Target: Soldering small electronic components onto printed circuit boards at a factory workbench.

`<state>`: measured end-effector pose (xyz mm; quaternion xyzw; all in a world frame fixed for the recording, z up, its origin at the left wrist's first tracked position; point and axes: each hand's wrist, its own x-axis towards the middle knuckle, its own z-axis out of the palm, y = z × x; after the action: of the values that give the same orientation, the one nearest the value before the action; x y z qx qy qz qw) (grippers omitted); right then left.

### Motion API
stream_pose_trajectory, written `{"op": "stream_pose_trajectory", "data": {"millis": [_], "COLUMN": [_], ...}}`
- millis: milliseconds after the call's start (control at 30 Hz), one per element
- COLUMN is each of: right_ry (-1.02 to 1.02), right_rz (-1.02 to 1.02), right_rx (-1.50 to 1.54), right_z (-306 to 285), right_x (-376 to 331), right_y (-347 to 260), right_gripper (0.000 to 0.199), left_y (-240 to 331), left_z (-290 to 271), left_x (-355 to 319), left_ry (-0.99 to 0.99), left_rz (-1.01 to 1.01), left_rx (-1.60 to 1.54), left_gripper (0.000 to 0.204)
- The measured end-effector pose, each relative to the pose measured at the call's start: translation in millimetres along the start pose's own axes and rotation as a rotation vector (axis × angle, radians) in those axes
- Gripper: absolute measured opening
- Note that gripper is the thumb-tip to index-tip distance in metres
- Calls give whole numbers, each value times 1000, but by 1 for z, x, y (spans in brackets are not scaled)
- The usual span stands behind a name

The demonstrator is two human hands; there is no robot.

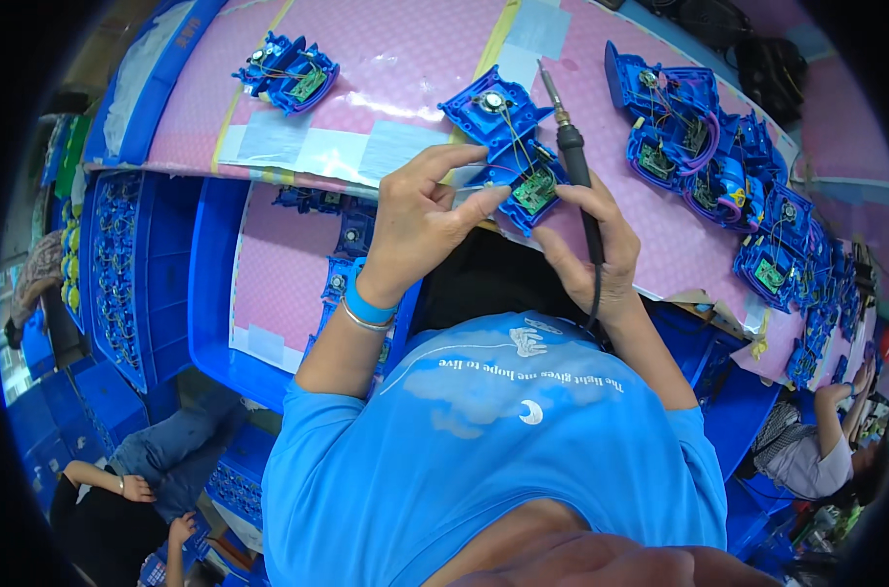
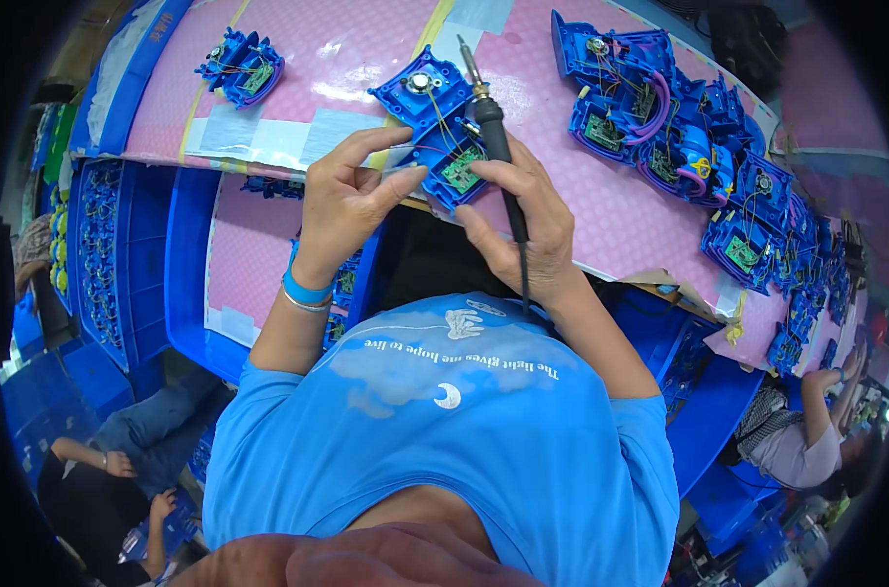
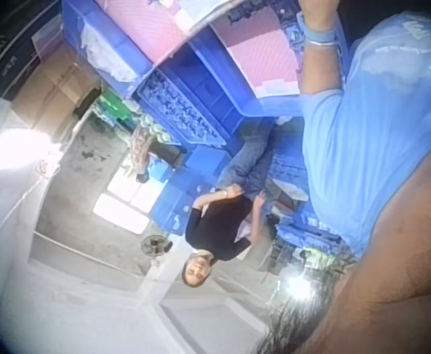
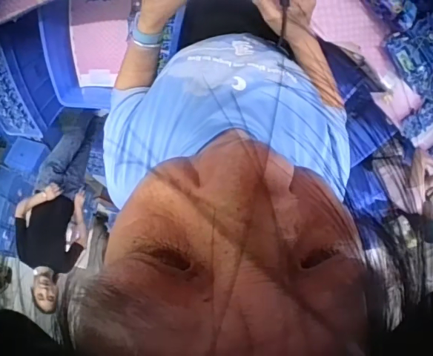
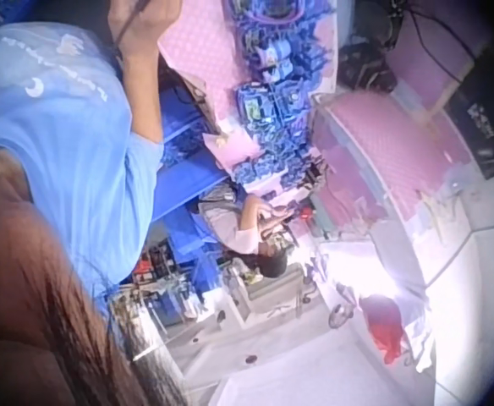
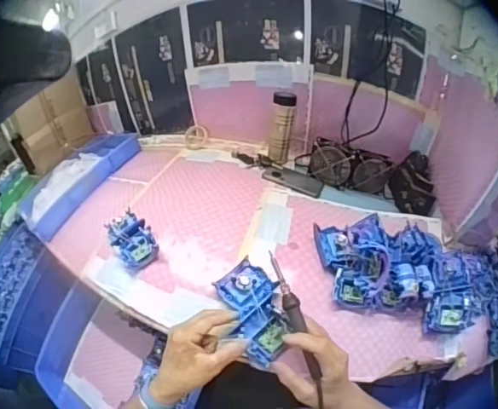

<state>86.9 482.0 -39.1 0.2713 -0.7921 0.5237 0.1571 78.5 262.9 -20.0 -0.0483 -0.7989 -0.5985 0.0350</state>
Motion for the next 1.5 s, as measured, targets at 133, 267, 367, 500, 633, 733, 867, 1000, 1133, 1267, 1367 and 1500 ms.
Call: {"op": "stream_pose_trajectory", "data": {"millis": [133,267,367,500,633,733,867,1000,1133,1267,1367,1500], "right_ry": [46,103,48,59,49,40,35,23,19,-7,-13,-20], "right_rz": [-169,-275,-244,-251,-246,-235,-204,-193,-166,-136,-134,-125], "right_rx": [-58,-44,22,25,26,44,73,78,76,59,61,60], "right_z": [-16,-25,-26,-20,-18,-17,-15,-13,-11,-13,-12,-11], "right_x": [8,17,16,20,21,22,24,26,28,30,30,31], "right_y": [-1,-10,-16,-15,-14,-13,-12,-12,-13,-13,-11,-11], "right_gripper": [31,22,24,23,23,24,25,24,23,19,19,18], "left_y": [1,-10,-16,-16,-20,-26,-26,-23,-22,-20,-20,-22], "left_z": [-7,-15,-13,-9,-10,-9,-6,-5,-1,-1,-1,-1], "left_x": [3,12,17,20,24,27,25,25,28,29,30,30], "left_ry": [124,143,148,104,193,291,322,297,328,318,315,313], "left_rz": [10,68,245,109,112,294,320,321,377,388,400,399], "left_rx": [-325,-162,61,-223,-99,64,94,165,211,229,235,231], "left_gripper": [23,25,26,27,25,24,22,22,19,18,19,19]}}
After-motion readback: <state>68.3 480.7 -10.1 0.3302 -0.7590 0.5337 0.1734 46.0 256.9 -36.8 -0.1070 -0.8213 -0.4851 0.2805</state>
